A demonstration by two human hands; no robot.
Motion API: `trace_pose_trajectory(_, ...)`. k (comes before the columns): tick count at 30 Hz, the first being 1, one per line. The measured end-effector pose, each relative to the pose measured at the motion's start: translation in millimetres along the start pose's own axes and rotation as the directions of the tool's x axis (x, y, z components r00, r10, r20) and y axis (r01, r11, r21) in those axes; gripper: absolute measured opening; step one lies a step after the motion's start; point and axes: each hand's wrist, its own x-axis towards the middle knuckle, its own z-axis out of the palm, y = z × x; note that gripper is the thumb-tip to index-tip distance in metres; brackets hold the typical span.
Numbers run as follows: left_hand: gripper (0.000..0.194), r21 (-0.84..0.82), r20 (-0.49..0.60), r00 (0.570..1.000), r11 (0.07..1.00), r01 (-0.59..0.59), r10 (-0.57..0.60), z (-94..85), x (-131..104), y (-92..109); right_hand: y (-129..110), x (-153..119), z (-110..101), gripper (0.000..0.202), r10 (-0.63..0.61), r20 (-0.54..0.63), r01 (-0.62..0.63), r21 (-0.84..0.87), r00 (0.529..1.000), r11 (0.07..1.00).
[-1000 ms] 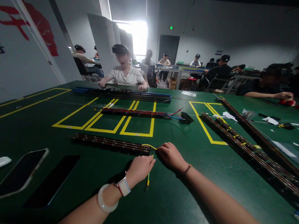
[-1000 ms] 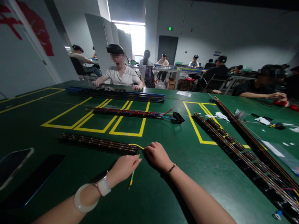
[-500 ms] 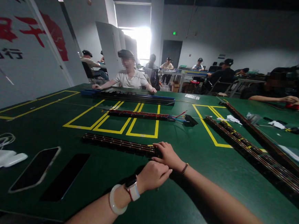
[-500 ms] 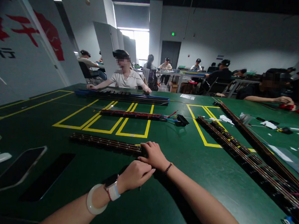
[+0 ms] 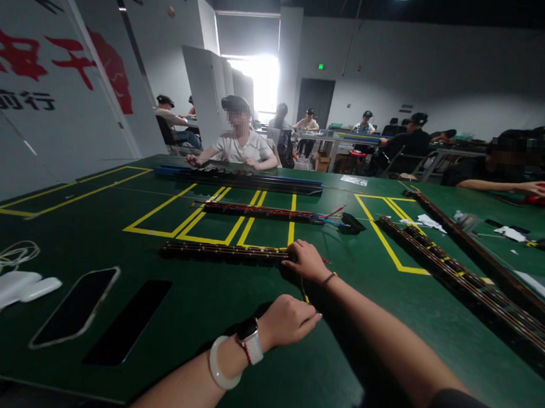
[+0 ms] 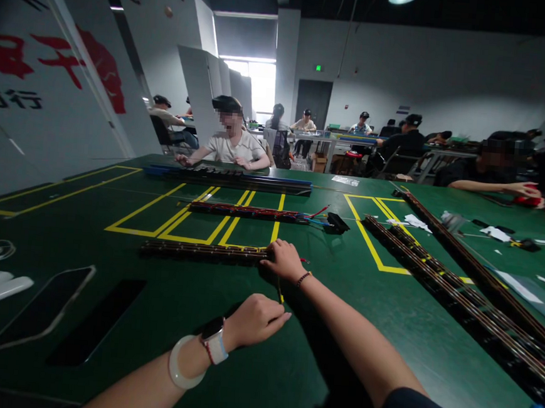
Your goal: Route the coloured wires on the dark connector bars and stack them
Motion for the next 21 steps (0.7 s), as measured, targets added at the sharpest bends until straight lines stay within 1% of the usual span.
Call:
trace_pose_trajectory(6, 0.042, 0.058, -0.003, 1.0, 0.998, -0.026, 0.026, 0.1, 0.0, -1.3, 24.7, 37.1, -2.8, 0.037, 0.088, -0.025, -0.09, -0.107, 0.996, 0.99)
trace_pose_trajectory(11, 0.042, 0.056, -0.025, 0.999, 0.998, -0.034, 0.035, 1.2, 0.3, -2.5, 43.7, 62.3, 3.7, 0.037, 0.187, -0.019, -0.187, -0.194, 0.982, 0.963)
trace_pose_trajectory(17, 0.035, 0.098, -0.053, 0.998, 0.995, -0.021, 0.026, 6.3, 0.0, -4.0, 55.8, 78.7, 10.7, 0.037, 0.26, -0.06, -0.267, -0.233, 0.964, 0.935)
trace_pose_trajectory(19, 0.034, 0.118, -0.056, 0.998, 0.992, -0.033, 0.04, 6.9, -0.1, -4.5, 55.7, 80.5, 10.1, 0.037, 0.269, -0.08, -0.28, -0.241, 0.96, 0.929)
trace_pose_trajectory(21, 0.033, 0.131, -0.058, 0.997, 0.99, -0.046, 0.054, 6.5, -0.1, -4.6, 54.7, 77.6, 8.0, 0.042, 0.266, -0.102, -0.283, -0.244, 0.959, 0.928)
